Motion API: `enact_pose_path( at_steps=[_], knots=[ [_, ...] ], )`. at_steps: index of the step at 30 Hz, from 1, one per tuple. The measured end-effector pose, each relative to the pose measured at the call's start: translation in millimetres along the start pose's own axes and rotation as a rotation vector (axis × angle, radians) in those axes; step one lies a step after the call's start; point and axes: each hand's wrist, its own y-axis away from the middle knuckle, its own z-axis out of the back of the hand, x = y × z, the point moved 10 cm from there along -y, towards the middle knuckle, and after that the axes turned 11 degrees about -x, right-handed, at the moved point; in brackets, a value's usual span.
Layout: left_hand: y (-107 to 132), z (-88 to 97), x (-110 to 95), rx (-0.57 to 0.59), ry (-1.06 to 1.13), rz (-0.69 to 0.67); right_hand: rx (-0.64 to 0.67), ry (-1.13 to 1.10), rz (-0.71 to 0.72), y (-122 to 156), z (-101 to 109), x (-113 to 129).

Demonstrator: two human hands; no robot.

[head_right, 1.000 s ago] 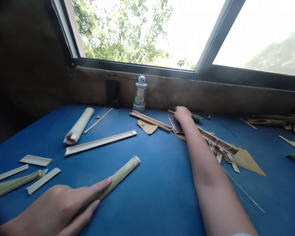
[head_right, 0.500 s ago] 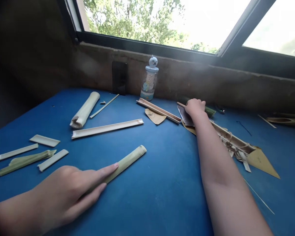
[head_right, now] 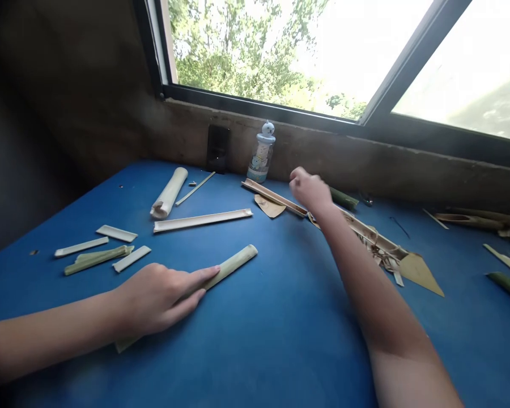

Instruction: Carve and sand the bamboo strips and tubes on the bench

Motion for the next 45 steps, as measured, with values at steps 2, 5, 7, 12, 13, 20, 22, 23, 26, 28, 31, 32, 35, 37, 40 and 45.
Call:
enact_pose_path(
  at_steps=[2, 5, 7, 12, 13, 20, 22, 23, 26, 28, 31, 32, 35, 37, 40, 45],
  knots=[
    [0.0, -0.8, 0.4, -0.004, -0.016, -0.001, 0.110, 0.000, 0.023, 16.6, -34.1, 10.3],
    [0.3, -1.5, 0.0, -0.005, -0.026, -0.008, 0.216, -0.021, 0.064, 30.3, -65.0, 19.3],
    [0.6, -1.2, -0.3, -0.006, -0.025, -0.012, 0.236, -0.021, 0.094, 31.9, -71.2, 23.9],
    [1.3, 1.0, -1.3, -0.008, -0.015, -0.016, 0.181, 0.061, 0.171, 33.9, -63.5, 41.1],
    [1.3, 1.4, -1.4, -0.007, -0.012, -0.015, 0.167, 0.084, 0.187, 35.7, -60.7, 45.6],
    [1.2, 2.2, -1.2, 0.005, 0.012, -0.007, 0.163, 0.181, 0.246, 47.2, -48.2, 74.0],
    [1.4, 1.8, -0.9, 0.005, 0.016, -0.002, 0.184, 0.195, 0.236, 50.0, -49.7, 80.3],
    [1.5, 1.5, -0.7, 0.004, 0.018, 0.000, 0.199, 0.200, 0.232, 52.0, -51.7, 83.3],
    [1.8, 1.0, -0.5, 0.002, 0.020, 0.005, 0.236, 0.199, 0.229, 58.2, -59.0, 90.6],
    [1.7, 1.2, -0.5, 0.000, 0.017, 0.007, 0.241, 0.185, 0.241, 60.7, -62.0, 93.4],
    [1.4, 2.0, -0.8, 0.000, 0.010, 0.008, 0.237, 0.146, 0.272, 61.0, -62.5, 94.4],
    [1.3, 2.3, -0.9, 0.000, 0.008, 0.008, 0.240, 0.131, 0.281, 60.4, -62.0, 94.0],
    [0.9, 2.6, -0.9, 0.006, 0.002, 0.010, 0.262, 0.085, 0.294, 57.2, -58.3, 92.2],
    [0.9, 2.0, -0.6, 0.014, -0.001, 0.012, 0.272, 0.061, 0.296, 53.8, -51.6, 91.2],
    [1.2, 0.6, -0.1, 0.030, -0.001, 0.012, 0.228, 0.020, 0.288, 46.2, -26.7, 91.3],
    [0.4, -1.5, 1.1, 0.052, 0.000, 0.012, 0.033, -0.351, 0.354, 55.6, 43.1, 110.3]
  ],
)
